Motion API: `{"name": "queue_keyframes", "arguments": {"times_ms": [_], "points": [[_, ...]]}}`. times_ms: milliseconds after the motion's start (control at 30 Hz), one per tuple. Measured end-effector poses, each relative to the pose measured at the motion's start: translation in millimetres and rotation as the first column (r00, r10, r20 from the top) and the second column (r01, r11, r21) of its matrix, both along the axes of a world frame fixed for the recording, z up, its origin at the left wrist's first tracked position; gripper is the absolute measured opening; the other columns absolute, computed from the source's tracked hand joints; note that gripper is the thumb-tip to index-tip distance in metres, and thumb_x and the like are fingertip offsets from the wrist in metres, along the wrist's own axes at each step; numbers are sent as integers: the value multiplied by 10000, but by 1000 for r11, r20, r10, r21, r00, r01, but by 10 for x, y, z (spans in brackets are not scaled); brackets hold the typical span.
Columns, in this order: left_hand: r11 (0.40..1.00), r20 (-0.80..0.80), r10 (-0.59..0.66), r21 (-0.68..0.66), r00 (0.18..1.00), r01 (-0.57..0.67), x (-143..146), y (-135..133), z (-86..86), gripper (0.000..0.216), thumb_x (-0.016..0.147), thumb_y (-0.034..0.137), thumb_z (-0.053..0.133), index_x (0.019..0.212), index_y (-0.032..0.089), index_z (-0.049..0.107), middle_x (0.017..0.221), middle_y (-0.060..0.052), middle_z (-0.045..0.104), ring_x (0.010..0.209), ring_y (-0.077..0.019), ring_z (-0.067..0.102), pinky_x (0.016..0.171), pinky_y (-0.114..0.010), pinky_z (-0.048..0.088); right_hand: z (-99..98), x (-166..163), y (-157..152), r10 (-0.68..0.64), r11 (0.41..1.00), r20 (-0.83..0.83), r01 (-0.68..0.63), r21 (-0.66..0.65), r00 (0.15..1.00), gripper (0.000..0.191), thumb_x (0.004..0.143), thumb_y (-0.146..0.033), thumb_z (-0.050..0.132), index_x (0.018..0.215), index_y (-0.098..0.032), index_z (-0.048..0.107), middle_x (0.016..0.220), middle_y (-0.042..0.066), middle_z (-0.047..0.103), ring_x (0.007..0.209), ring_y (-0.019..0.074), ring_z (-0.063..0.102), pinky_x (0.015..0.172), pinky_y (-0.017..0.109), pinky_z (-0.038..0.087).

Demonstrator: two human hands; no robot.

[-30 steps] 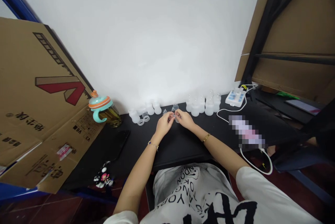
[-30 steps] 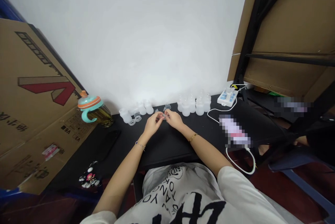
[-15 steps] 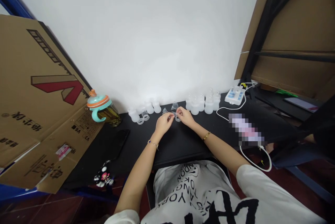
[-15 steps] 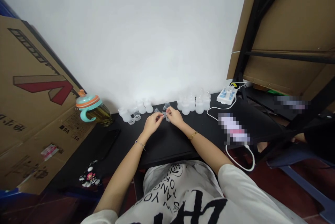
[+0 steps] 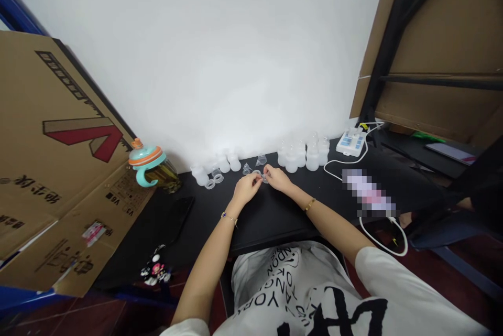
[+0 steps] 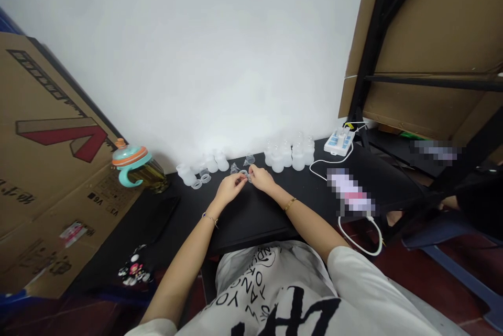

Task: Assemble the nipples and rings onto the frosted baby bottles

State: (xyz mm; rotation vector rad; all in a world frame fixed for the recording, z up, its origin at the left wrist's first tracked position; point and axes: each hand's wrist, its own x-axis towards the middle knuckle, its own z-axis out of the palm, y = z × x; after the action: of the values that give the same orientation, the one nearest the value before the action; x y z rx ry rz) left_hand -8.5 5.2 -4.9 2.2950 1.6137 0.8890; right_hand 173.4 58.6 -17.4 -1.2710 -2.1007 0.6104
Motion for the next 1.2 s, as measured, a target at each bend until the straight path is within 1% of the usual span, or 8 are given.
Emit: {"name": "queue_keyframes", "arguments": {"times_ms": [133,233,433,633,733,867,1100,1200], "points": [[1000,13,-2,-8,1000,2,-2,6,-12,160,964,295,599,1018,251,742,939,-15,774,763,-171,673,746,-277,479,-32,-19,17,24,1000,-34,-24,-9,999,111,912,-143,560,971,-234,584,797,-4,682,753,183,636,678,240,370],[1000,45,11,9,999,-12,-11,22,-45,157,932,258,635,1056,249,731,995,-21,769,752,-167,667,759,-290,495,-51,-31,43,11,1000,-98,-12,-6,995,115,893,-128,575,939,-234,568,722,-28,645,710,176,618,669,241,374],[999,72,14,43,997,-17,-27,42,-91,373,874,187,685,1239,264,677,1144,-32,728,699,-132,646,757,-285,518,-48,-36,49,24,999,-283,-35,-32,959,43,910,-190,579,910,-230,564,626,-73,586,594,141,569,625,230,393],[999,60,14,38,998,-17,-34,38,-76,369,880,181,684,1242,253,673,1208,-46,718,727,-137,658,772,-293,522,-1,-48,10,21,993,-393,-66,-101,919,19,893,-237,587,890,-219,579,597,-78,575,501,116,530,546,212,397],[999,57,11,44,998,-13,-42,47,-86,351,893,201,683,1241,244,675,1207,-46,721,723,-134,652,776,-293,519,17,-54,21,-10,984,-441,-69,-163,897,40,872,-244,607,876,-212,583,587,-71,600,448,103,505,498,203,390],[999,80,4,53,997,-8,-44,75,-117,297,902,254,686,1198,231,700,1189,-50,731,710,-130,638,778,-292,521,32,-63,47,-48,972,-504,-77,-223,862,55,840,-248,617,848,-211,578,529,-73,591,368,91,446,416,191,342],[1000,246,1,-11,969,2,-31,113,-125,216,878,338,717,1058,221,742,1078,-34,771,659,-128,633,737,-286,522,64,-82,52,-137,936,-586,-90,-341,799,87,824,-263,637,856,-216,571,514,-77,571,321,83,419,333,181,274],[999,293,1,-52,956,14,-23,112,-105,266,859,374,739,1083,231,749,1041,-25,779,637,-125,626,706,-279,522,78,-75,56,-172,923,-592,-82,-376,787,103,827,-266,658,866,-214,578,504,-75,562,316,80,411,321,180,256]]}}
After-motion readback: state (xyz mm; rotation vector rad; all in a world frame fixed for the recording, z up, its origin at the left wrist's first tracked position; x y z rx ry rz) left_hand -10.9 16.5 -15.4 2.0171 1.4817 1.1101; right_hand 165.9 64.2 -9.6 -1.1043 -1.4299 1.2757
